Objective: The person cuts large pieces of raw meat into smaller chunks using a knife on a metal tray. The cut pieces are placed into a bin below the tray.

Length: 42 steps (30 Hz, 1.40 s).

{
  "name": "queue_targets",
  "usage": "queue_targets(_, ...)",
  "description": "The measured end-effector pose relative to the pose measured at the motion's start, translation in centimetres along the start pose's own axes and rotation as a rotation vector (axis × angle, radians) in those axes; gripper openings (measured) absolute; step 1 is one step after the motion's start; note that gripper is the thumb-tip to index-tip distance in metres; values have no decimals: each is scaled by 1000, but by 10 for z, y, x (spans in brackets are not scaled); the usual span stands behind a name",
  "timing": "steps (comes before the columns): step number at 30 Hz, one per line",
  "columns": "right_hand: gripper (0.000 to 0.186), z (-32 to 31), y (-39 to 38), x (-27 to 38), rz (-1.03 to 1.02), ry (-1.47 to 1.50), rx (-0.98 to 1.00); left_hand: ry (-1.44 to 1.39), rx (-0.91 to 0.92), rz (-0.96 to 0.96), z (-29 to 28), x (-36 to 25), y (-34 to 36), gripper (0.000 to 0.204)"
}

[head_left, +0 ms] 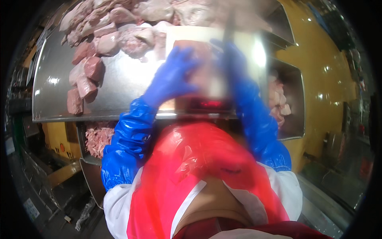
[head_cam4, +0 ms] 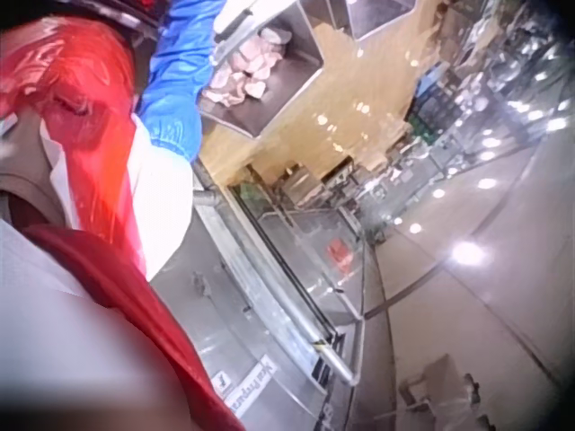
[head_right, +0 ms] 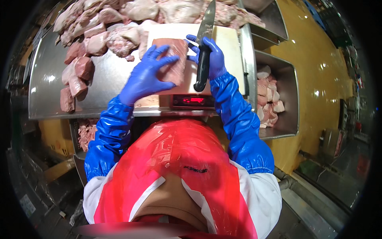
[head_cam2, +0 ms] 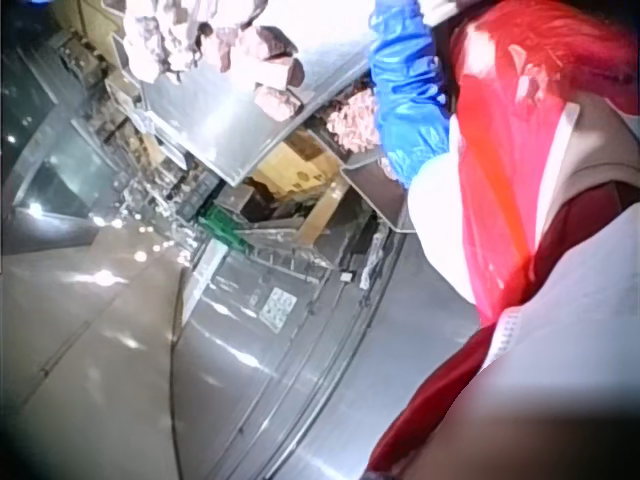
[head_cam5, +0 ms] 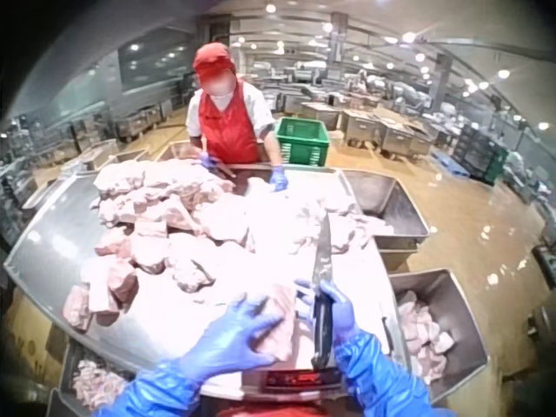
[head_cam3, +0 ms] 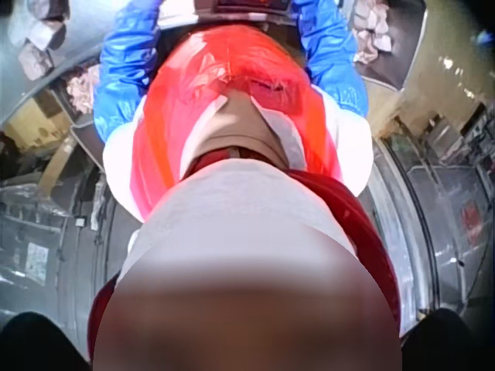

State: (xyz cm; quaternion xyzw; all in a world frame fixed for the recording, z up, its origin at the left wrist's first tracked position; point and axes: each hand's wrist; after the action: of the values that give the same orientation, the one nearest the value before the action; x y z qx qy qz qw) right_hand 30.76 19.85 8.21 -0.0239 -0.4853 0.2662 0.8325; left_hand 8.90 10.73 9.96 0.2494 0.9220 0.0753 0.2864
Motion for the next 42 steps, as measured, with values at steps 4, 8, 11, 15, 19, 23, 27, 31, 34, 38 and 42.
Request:
queue_targets(4, 36, -62, 6, 12, -46, -192, -110, 213, -38, 216, 67, -7, 37, 57)
queue_targets(8, 28, -70, -1, 34, -137, -431, -198, -79, -192, 304, 83, 20, 44, 34)
queue_targets(11, 34, -84, -20, 32, -216, -930, -226, -414, -398, 95, 83, 20, 9, 22)
queue_targets(15, 28, -93, -105, 5, -135, -1238, -109, -601, -694, -281, 56, 4, -65, 6)
queue_targets(19, 52, -43, -82, -8, -281, -1189, 5, -417, -707, -265, 58, -6, -73, 5)
queue_targets(23, 66, -55, -66, -10, -308, -1254, 70, -93, -615, -68, 63, -23, -49, 20)
queue_targets(27, 67, -71, -98, -11, -329, -1293, 73, -22, -663, -60, 95, -24, -16, 30)
queue_targets(31, 66, -59, -100, -4, -234, -1502, 26, 56, -681, -36, 118, -2, -4, 29)
queue_targets(34, 67, -109, -153, -9, -235, -1504, 93, 74, -687, -50, 117, 3, -4, 27)
queue_targets(38, 73, -133, -208, 38, -88, -1589, 180, -82, -858, -240, 106, -9, -1, 24)
queue_targets(42, 69, -111, -193, 58, -166, -1348, -14, 206, -701, -85, 116, -28, 15, 26)
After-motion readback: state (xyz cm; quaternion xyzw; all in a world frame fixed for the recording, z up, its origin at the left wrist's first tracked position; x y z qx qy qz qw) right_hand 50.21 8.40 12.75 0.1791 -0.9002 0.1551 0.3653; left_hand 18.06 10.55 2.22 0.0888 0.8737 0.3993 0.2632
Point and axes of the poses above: each hand's wrist, its own y-axis towards the middle knuckle, its own z-axis out of the palm, x = y × z, and after that the axes turned 9 degrees about z, right-handed
